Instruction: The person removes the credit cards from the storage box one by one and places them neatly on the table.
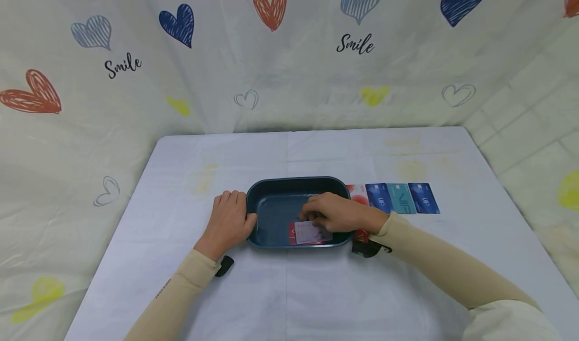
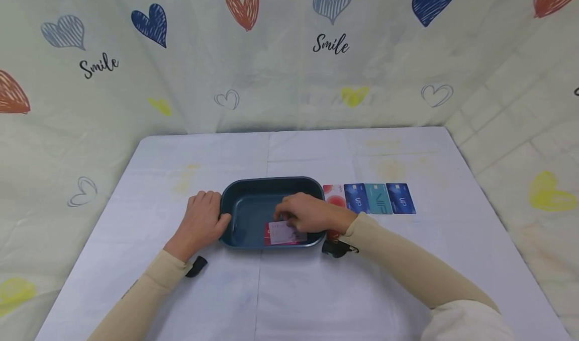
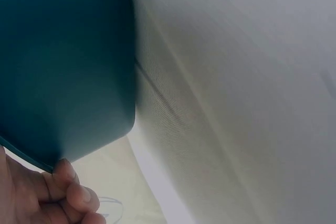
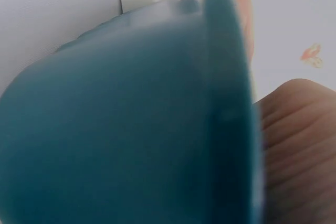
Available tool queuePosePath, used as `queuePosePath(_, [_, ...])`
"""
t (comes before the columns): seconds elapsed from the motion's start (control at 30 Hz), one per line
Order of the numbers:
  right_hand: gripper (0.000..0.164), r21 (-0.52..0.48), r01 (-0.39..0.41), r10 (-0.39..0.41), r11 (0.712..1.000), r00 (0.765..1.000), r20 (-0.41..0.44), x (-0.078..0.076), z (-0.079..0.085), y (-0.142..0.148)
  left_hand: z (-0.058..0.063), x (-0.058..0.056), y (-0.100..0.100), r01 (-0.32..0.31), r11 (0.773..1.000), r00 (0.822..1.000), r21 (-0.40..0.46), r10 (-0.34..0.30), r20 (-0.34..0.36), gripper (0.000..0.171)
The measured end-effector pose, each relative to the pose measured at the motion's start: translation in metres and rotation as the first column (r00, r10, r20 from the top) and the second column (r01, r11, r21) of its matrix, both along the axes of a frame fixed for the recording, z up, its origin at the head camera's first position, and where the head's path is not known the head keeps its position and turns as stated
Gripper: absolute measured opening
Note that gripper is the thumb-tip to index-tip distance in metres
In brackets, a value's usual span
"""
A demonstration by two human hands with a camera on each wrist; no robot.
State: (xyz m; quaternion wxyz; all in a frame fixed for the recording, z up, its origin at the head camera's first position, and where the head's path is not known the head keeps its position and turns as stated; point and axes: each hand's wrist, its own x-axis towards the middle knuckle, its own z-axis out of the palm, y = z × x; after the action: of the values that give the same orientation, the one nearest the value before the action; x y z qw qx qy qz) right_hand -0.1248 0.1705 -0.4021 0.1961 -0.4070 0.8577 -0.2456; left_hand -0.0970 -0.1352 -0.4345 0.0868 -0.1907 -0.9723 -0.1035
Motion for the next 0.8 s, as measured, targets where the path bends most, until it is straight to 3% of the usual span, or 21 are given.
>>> queuePosePath(0.27, [0.035, -0.023, -0.026, 0.025, 0.999, 0.997, -0.073, 0.004, 0.004, 0.0, 0.0, 0.001, 0.0, -0.004, 1.0, 1.0, 0.001, 0.004, 0.002, 0.016])
queuePosePath(0.53, [0.042, -0.002, -0.002, 0.002, 1.0, 0.995, -0.098, 0.01, 0.01, -0.001, 0.0, 0.003, -0.001, -0.003, 1.0, 1.0, 0.003, 0.003, -0.014, 0.016])
queuePosePath(0.8, [0.038, 0.021, 0.019, -0.017, 1.0, 0.995, -0.102, 0.013, 0.011, -0.001, -0.001, 0.003, -0.002, 0.0, 1.0, 1.0, 0.011, 0.0, -0.018, 0.016])
